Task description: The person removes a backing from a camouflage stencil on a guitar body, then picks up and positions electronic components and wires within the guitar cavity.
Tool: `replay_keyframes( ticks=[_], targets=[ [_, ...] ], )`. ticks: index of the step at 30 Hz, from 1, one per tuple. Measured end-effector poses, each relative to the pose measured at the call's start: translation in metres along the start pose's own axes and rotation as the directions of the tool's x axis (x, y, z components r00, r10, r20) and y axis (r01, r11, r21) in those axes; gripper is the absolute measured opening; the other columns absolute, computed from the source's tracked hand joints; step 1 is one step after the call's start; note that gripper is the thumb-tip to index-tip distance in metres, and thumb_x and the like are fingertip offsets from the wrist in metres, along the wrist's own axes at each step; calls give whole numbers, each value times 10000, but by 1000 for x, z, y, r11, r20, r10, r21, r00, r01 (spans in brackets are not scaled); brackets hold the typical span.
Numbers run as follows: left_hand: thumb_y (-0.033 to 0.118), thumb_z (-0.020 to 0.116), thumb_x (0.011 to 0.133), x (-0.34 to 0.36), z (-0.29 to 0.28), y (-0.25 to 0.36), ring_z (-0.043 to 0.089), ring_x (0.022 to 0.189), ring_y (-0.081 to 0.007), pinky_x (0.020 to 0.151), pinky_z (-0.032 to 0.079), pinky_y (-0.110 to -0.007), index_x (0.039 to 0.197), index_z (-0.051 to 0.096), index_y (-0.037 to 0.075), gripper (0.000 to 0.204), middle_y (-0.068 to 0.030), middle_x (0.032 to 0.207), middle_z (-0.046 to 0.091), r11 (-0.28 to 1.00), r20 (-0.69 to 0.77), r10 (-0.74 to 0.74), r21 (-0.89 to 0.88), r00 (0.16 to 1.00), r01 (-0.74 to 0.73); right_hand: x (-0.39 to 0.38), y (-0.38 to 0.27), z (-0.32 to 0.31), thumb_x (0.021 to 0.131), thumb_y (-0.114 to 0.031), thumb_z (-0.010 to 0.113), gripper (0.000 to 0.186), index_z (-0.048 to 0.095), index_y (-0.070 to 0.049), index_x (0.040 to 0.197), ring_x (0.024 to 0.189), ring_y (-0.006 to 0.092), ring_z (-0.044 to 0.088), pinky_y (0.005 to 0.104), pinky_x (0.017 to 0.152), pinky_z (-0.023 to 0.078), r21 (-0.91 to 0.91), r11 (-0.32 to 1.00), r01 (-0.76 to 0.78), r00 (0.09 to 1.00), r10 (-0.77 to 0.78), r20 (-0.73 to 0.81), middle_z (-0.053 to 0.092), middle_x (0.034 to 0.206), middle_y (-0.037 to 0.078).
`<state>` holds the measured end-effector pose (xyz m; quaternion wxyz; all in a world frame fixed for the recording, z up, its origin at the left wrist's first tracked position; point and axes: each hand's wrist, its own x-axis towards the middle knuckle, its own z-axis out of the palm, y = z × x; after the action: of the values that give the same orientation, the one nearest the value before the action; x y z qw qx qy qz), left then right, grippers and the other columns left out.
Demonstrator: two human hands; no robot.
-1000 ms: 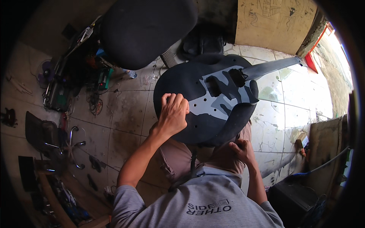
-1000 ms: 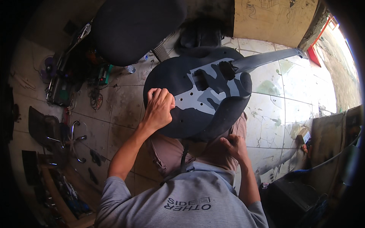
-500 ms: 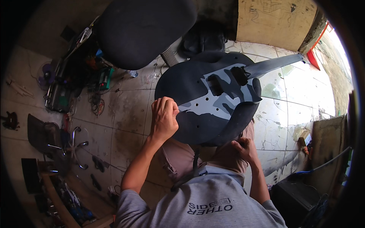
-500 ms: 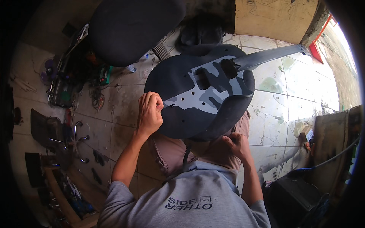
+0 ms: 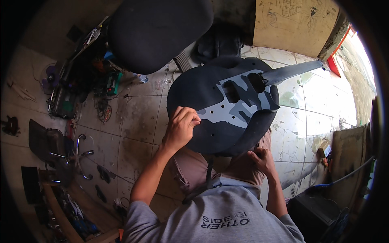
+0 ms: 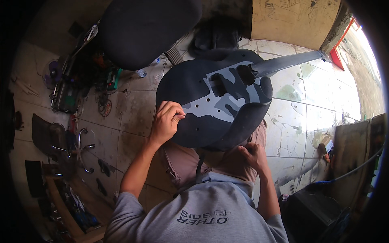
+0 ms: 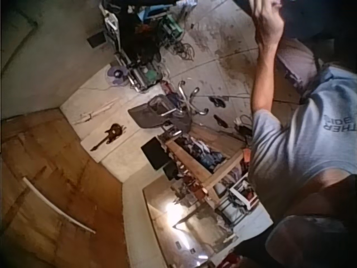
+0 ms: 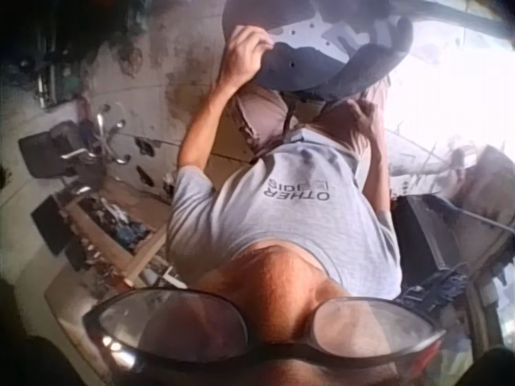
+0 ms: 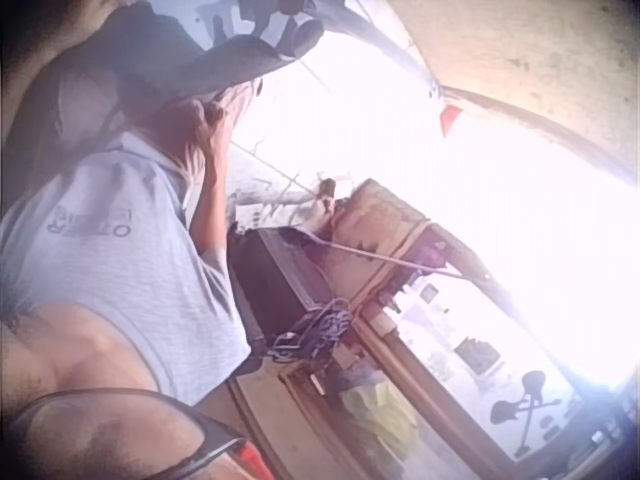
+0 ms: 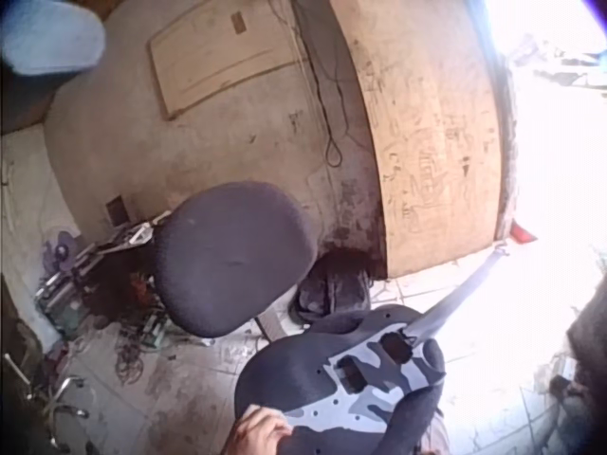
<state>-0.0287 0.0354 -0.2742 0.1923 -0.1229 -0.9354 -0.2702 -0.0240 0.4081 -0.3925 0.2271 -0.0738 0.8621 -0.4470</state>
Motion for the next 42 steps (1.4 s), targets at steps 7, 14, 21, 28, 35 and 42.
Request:
replay_keyframes(
  ticks=[7, 14, 21, 28, 35, 42],
  targets=[
    [77, 754, 915, -19, 7, 5, 633, 937, -288, 830, 523, -401, 907, 661, 59, 95, -54, 945, 698, 999, -112, 10, 44, 994, -5, -1, -6, -2, 943, -484, 755, 559, 692, 67, 873, 692, 359, 657, 455, 687, 492, -24, 1000, -13, 1000, 13, 6, 662, 753, 260],
    [75, 734, 944, -29, 8, 5, 644, 946, -289, 850, 529, -405, 909, 644, 59, 98, -54, 957, 709, 999, -149, 14, 46, 989, -8, -1, -6, -1, 945, -494, 755, 559, 717, 62, 903, 697, 352, 668, 452, 682, 494, -8, 1000, 8, 1000, -8, -4, 670, 749, 248],
    [71, 730, 954, -33, 8, 7, 641, 914, -290, 835, 521, -399, 910, 626, 67, 113, -45, 925, 713, 999, -168, 16, 31, 986, -11, 0, -8, -1, 944, -488, 759, 550, 717, 59, 900, 705, 344, 676, 451, 684, 497, -35, 999, -21, 1000, 21, 10, 680, 760, 244],
    [37, 713, 961, -37, 8, 7, 632, 878, -280, 831, 515, -406, 910, 615, 73, 116, -49, 902, 701, 999, -207, 32, 31, 978, -26, 0, -5, 0, 945, -469, 763, 527, 727, 56, 921, 727, 364, 688, 447, 697, 506, -38, 999, 3, 1000, -3, -1, 697, 790, 249],
    [29, 693, 974, -42, 9, 8, 639, 839, -282, 903, 523, -451, 912, 603, 75, 119, -54, 891, 696, 999, -255, 45, 11, 966, -44, 0, -13, 0, 947, -459, 759, 510, 731, 50, 923, 729, 372, 688, 451, 695, 501, -65, 998, -13, 1000, 13, 2, 703, 805, 257],
    [-25, 723, 862, -47, 7, 9, 673, 851, -260, 926, 573, -445, 888, 611, 103, 173, -21, 875, 696, 998, -277, 62, 34, 959, -54, -7, -25, 3, 946, -380, 784, 458, 683, 49, 823, 627, 270, 603, 400, 643, 478, -16, 998, 57, 995, -58, -77, 613, 683, 182]
  ],
)
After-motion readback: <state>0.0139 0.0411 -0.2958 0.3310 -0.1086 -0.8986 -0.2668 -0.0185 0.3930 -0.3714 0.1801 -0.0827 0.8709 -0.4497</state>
